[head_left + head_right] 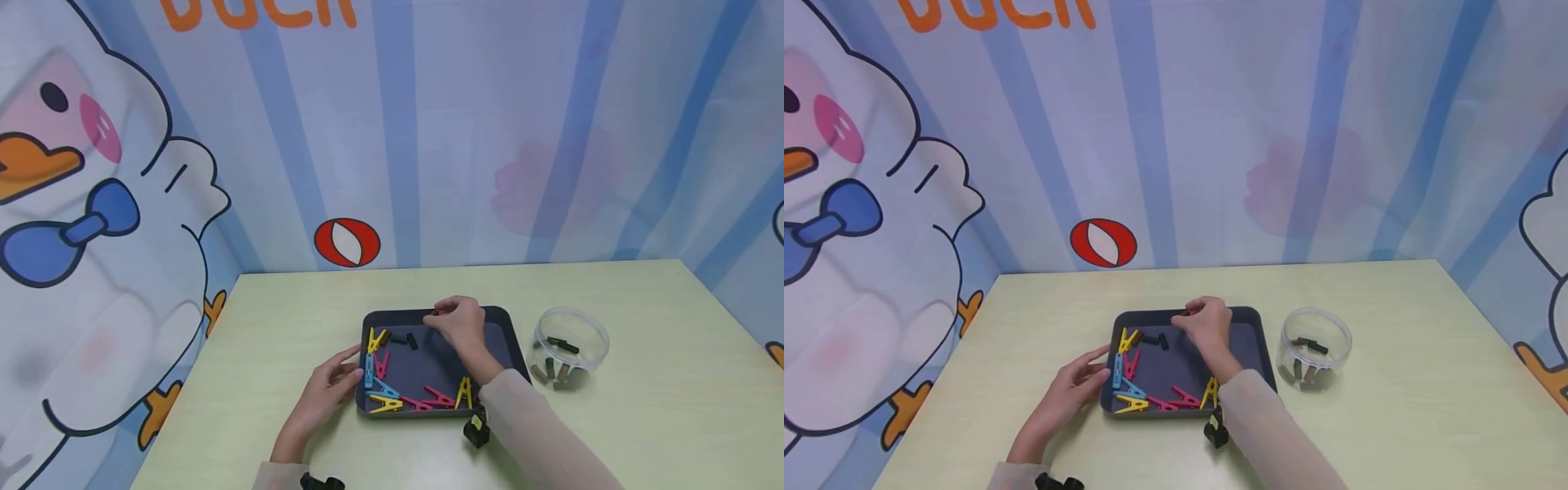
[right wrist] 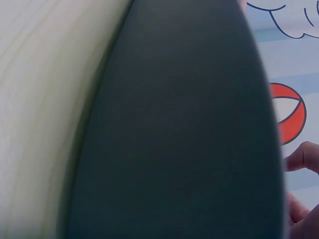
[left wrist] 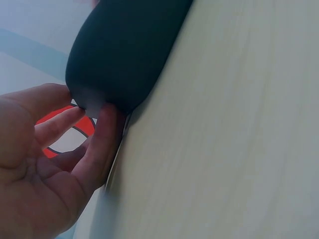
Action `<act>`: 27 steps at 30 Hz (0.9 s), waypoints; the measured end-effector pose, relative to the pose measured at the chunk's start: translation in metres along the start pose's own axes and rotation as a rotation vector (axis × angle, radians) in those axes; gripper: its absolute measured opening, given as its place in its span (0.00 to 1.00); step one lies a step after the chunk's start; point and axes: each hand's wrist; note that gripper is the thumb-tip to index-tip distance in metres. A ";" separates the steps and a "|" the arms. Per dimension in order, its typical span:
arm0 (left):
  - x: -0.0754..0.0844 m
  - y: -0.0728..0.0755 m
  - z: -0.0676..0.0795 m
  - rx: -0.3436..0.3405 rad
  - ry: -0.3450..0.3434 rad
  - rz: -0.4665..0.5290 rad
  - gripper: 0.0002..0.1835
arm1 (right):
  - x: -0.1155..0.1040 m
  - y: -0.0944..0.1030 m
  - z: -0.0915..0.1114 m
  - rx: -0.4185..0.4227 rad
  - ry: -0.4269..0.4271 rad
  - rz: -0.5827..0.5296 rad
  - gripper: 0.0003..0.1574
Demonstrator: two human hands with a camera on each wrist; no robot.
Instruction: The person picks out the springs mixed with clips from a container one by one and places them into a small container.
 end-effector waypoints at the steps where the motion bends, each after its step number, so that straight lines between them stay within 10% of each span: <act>1: -0.001 0.000 0.000 0.003 0.002 0.000 0.27 | 0.000 0.000 0.000 -0.002 0.000 -0.001 0.16; 27: -0.002 0.000 -0.001 0.000 0.001 0.004 0.27 | -0.016 0.010 0.008 -0.072 -0.005 -0.090 0.13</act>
Point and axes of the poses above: each hand's wrist, its own z-axis away from the middle knuckle, its own y-axis out of the back of the hand, x = y × z, and after that the axes turned 5 degrees about -z, right-handed
